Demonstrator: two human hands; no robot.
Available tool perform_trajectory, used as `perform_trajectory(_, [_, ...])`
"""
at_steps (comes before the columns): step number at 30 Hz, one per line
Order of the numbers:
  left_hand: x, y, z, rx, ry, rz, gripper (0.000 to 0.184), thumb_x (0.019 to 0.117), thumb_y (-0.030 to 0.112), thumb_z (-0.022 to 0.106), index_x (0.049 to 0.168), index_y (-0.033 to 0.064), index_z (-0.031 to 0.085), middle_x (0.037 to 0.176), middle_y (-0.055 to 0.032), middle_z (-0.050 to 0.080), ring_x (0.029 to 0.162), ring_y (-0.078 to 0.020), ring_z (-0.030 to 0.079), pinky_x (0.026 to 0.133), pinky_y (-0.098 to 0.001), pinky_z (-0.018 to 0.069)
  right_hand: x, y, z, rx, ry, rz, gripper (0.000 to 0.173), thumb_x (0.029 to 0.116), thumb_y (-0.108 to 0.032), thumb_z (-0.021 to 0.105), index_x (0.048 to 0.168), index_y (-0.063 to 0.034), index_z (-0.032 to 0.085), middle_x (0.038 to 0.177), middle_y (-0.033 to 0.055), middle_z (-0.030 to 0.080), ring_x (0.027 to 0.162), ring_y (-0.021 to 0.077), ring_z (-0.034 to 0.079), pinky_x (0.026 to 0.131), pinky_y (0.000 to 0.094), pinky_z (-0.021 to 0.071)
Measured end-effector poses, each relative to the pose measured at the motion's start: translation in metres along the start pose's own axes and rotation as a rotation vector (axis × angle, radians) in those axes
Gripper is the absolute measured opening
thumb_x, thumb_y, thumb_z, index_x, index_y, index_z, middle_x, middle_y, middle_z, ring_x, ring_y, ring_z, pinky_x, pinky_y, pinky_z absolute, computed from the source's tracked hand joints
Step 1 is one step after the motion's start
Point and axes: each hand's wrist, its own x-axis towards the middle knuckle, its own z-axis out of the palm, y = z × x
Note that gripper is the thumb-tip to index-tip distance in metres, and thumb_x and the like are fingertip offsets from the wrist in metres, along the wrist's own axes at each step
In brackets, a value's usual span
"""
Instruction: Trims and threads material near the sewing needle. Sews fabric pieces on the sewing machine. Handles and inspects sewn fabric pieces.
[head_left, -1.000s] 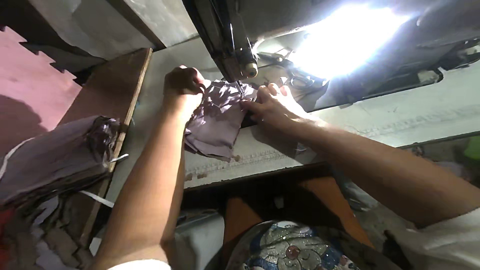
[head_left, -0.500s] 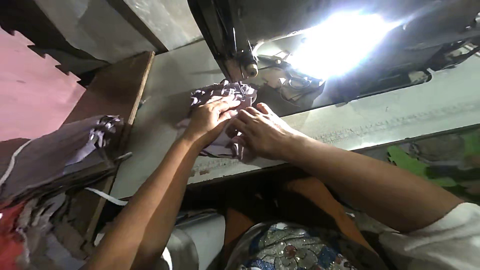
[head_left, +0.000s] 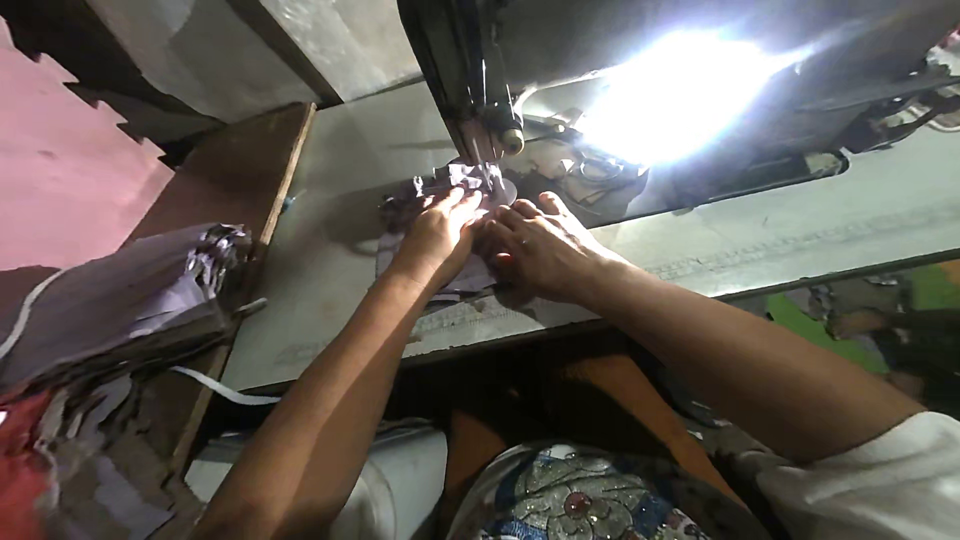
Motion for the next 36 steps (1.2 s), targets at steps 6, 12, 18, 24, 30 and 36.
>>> perform_trajectory(6, [0.011,-0.003,0.002,0.089,-0.065,-0.074,0.042,0.1098,0.024,0.046,0.146,0.0053,0.057,0.15,-0.0191,0.054,0.142,-0.0364,0.049,0.119,-0.0547,0.033,0.007,0.016,-0.002,-0.009,-0.08,0.098,0.039,0.1087,-0.027,0.039,0.141,-0.0144,0.058,0.15,0.0108,0.055,0.142,0.0352,0.046,0.112,0.0661,0.03])
perform_trajectory(12, [0.002,-0.036,-0.028,-0.082,-0.109,0.225,0.036,0.1063,0.019,0.049,0.137,0.0137,0.067,0.147,-0.0079,0.06,0.141,-0.0254,0.052,0.12,-0.0469,0.0358,-0.002,-0.02,0.007,0.043,0.119,0.006,0.045,0.1023,-0.031,0.055,0.142,-0.0105,0.059,0.14,0.0164,0.059,0.133,0.0356,0.051,0.108,0.057,0.0391])
perform_trajectory(18, [-0.013,-0.043,-0.016,-0.146,-0.084,0.263,0.036,0.1054,0.013,0.048,0.136,0.0074,0.067,0.146,-0.0068,0.061,0.144,-0.0246,0.049,0.122,-0.0409,0.0315,-0.007,-0.04,0.012,0.051,0.034,0.015,0.055,0.1068,-0.052,0.039,0.13,-0.009,0.065,0.13,0.0126,0.063,0.127,0.0331,0.056,0.112,0.0638,0.032])
perform_trajectory(24, [-0.019,-0.023,-0.012,-0.039,-0.068,0.165,0.042,0.1097,0.029,0.041,0.139,0.0102,0.066,0.142,-0.01,0.064,0.138,-0.0356,0.054,0.118,-0.0559,0.0328,-0.008,-0.015,0.005,-0.003,0.071,0.087,0.057,0.1072,-0.051,0.035,0.131,-0.0081,0.065,0.129,0.0148,0.067,0.13,0.0336,0.057,0.117,0.0652,0.0236])
perform_trajectory(30, [-0.015,-0.01,-0.001,0.117,-0.043,0.062,0.054,0.111,0.045,0.031,0.152,0.0189,0.053,0.154,-0.0069,0.054,0.136,-0.0369,0.052,0.112,-0.0571,0.0375,-0.001,0.009,-0.009,-0.058,-0.085,0.158,0.046,0.1058,-0.035,0.045,0.14,-0.008,0.058,0.152,0.0121,0.052,0.145,0.0325,0.044,0.115,0.0689,0.0244])
perform_trajectory(36, [-0.007,-0.005,0.007,0.202,-0.036,-0.018,0.058,0.1107,0.049,0.025,0.157,0.0203,0.046,0.157,-0.0072,0.05,0.142,-0.041,0.046,0.109,-0.0666,0.0356,0.005,0.031,-0.005,-0.094,-0.091,0.144,0.051,0.1094,-0.034,0.039,0.154,-0.0106,0.047,0.162,0.0132,0.042,0.151,0.0378,0.036,0.117,0.0693,0.0205])
